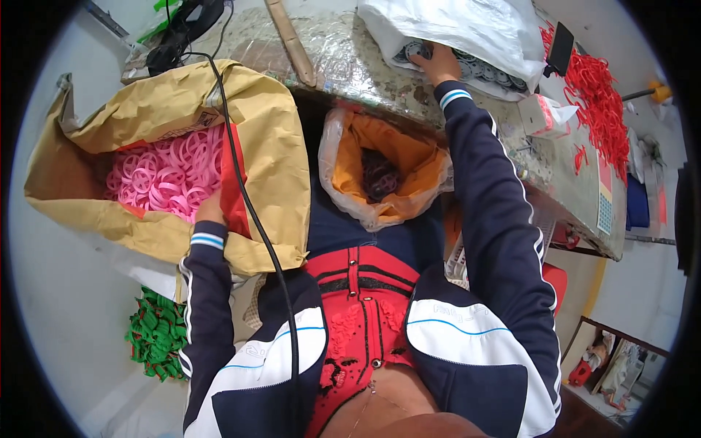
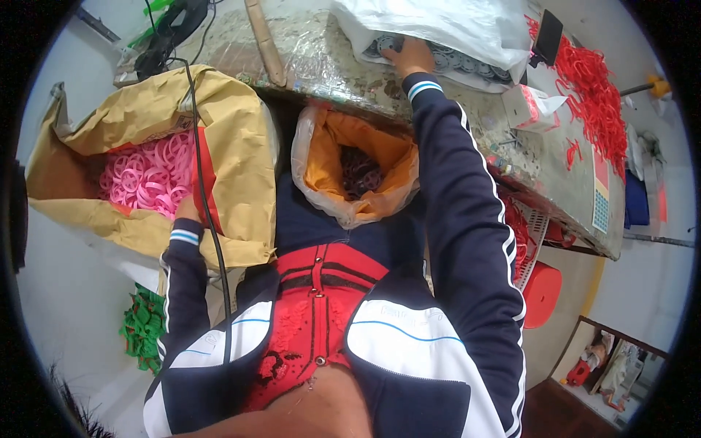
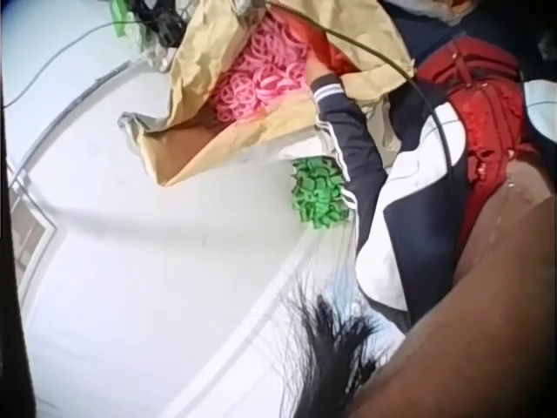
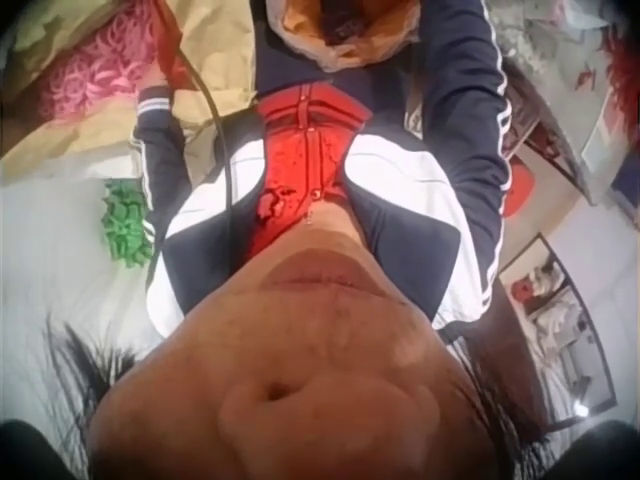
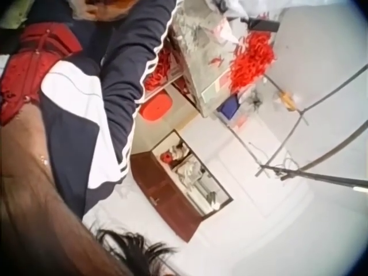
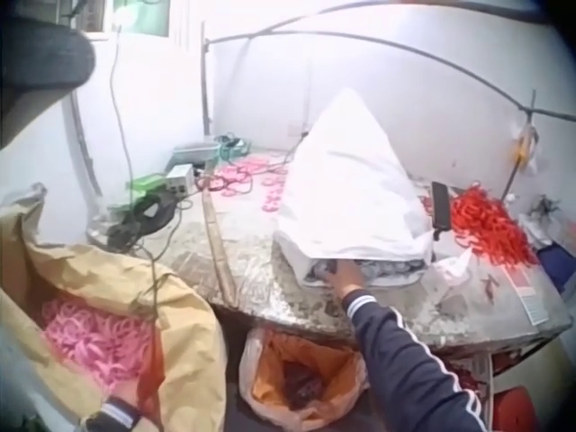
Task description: Assembling grey and pink plastic toy components at an industrial workbench.
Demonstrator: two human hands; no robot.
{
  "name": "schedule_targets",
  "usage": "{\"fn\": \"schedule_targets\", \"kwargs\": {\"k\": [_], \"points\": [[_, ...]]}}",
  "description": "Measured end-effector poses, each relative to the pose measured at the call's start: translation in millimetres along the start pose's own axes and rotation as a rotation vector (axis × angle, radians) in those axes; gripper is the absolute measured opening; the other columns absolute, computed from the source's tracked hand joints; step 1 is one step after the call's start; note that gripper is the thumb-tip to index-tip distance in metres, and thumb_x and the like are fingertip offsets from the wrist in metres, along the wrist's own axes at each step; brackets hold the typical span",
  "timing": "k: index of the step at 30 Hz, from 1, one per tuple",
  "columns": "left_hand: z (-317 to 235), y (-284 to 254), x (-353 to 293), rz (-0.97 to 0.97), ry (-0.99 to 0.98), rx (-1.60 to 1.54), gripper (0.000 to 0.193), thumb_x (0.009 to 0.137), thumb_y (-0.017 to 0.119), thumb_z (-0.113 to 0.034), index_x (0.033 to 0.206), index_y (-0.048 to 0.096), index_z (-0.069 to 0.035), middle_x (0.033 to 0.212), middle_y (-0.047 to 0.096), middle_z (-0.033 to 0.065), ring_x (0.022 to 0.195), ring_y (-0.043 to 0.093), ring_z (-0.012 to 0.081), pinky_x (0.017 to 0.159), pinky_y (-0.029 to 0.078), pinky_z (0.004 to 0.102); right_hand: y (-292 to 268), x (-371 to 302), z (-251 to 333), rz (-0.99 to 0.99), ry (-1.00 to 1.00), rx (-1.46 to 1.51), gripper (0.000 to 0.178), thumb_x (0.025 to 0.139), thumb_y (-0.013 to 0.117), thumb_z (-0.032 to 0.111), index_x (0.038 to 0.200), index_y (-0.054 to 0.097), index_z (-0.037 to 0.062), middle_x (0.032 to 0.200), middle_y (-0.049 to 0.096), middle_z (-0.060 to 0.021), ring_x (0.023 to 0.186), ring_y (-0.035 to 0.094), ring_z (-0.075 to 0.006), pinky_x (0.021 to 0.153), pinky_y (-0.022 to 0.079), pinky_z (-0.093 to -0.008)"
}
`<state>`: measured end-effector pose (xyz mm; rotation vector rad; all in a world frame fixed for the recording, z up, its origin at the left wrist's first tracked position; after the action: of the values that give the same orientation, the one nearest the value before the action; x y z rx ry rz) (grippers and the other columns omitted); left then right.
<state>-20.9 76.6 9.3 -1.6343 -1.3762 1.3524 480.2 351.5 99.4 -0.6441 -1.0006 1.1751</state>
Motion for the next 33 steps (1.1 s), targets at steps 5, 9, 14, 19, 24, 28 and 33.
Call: {"fn": "schedule_targets", "kwargs": {"k": [5, 9, 14, 19, 24, 28, 33], "points": [[-36.0, -83.3, -67.0, -0.546, 0.015, -1.073, 0.007, 0.088, 0.052, -0.007, 0.092, 0.049, -0.003, 0.081, 0.057, 0.0040, 0.068, 0.056, 0.0079, 0.059, 0.043, 0.0188, -11.3, -0.8, -19.2, -0.049, -0.133, 0.080, 0.057, 0.068, 0.070, 0.036, 0.109, 0.058, -0.0016, 0.100, 0.062, -0.0190, 0.093, 0.059, -0.0311, 0.082, 0.045, -0.0366], [-56.9, -43.0, -116.3, 0.013, -0.055, -1.419, 0.020, 0.082, 0.060, -0.014, 0.095, 0.050, -0.004, 0.086, 0.058, 0.0056, 0.078, 0.058, 0.0126, 0.069, 0.048, 0.0256, -33.2, -42.7, -13.4, -0.177, 0.049, 0.369, 0.047, 0.075, 0.067, 0.036, 0.106, 0.061, 0.0023, 0.095, 0.064, -0.0141, 0.084, 0.061, -0.0244, 0.076, 0.046, -0.0325], [-138.2, 25.9, -133.3, 0.617, 0.048, -1.263, 0.022, 0.083, 0.059, -0.015, 0.099, 0.054, -0.001, 0.089, 0.058, 0.0047, 0.081, 0.055, 0.0110, 0.072, 0.045, 0.0232, -27.2, -119.4, -37.2, -0.242, 0.153, 0.821, 0.025, 0.083, 0.063, 0.017, 0.097, 0.056, -0.0019, 0.079, 0.059, -0.0016, 0.070, 0.054, -0.0091, 0.062, 0.043, -0.0207], [-233.3, 83.6, -79.8, 0.490, 0.147, -1.582, 0.028, 0.087, 0.054, -0.020, 0.109, 0.050, -0.002, 0.099, 0.056, 0.0056, 0.090, 0.055, 0.0119, 0.078, 0.045, 0.0250, -33.5, -219.3, 18.2, 0.022, 0.157, 1.097, 0.028, 0.086, 0.058, 0.014, 0.110, 0.053, 0.0003, 0.085, 0.057, 0.0009, 0.071, 0.050, -0.0062, 0.063, 0.039, -0.0177], [-280.5, 101.9, -41.9, 0.534, 0.094, -1.956, 0.024, 0.093, 0.044, -0.022, 0.110, 0.047, -0.005, 0.103, 0.057, 0.0077, 0.091, 0.058, 0.0177, 0.081, 0.049, 0.0338, -51.1, -278.1, 40.6, 0.078, 0.194, 1.087, 0.033, 0.088, 0.056, 0.014, 0.118, 0.050, 0.0031, 0.091, 0.057, 0.0008, 0.075, 0.047, -0.0034, 0.065, 0.037, -0.0177], [-293.1, 106.6, -43.0, 0.640, 0.144, -2.020, 0.024, 0.094, 0.043, -0.024, 0.109, 0.047, -0.006, 0.102, 0.057, 0.0072, 0.089, 0.059, 0.0184, 0.078, 0.050, 0.0343, -40.5, -301.4, 32.4, 0.111, 0.327, 1.249, 0.032, 0.088, 0.055, 0.014, 0.118, 0.050, 0.0049, 0.098, 0.057, 0.0014, 0.080, 0.049, -0.0039, 0.066, 0.038, -0.0173], [-295.1, 107.5, -37.1, 0.433, 0.070, -2.030, 0.022, 0.093, 0.044, -0.026, 0.104, 0.048, -0.008, 0.094, 0.057, 0.0065, 0.080, 0.059, 0.0172, 0.073, 0.050, 0.0334, -37.3, -305.4, 44.1, 0.128, 0.359, 1.323, 0.032, 0.088, 0.055, 0.014, 0.119, 0.049, 0.0062, 0.106, 0.056, 0.0008, 0.090, 0.053, -0.0054, 0.070, 0.042, -0.0179]]}}
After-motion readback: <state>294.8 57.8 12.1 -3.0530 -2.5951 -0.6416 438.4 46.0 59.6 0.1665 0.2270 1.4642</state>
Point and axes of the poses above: each hand's wrist, its own x-axis towards the middle knuckle, its own y-axis out of the palm, z = x × y, the point moved 8 cm from there along x, towards the middle knuckle
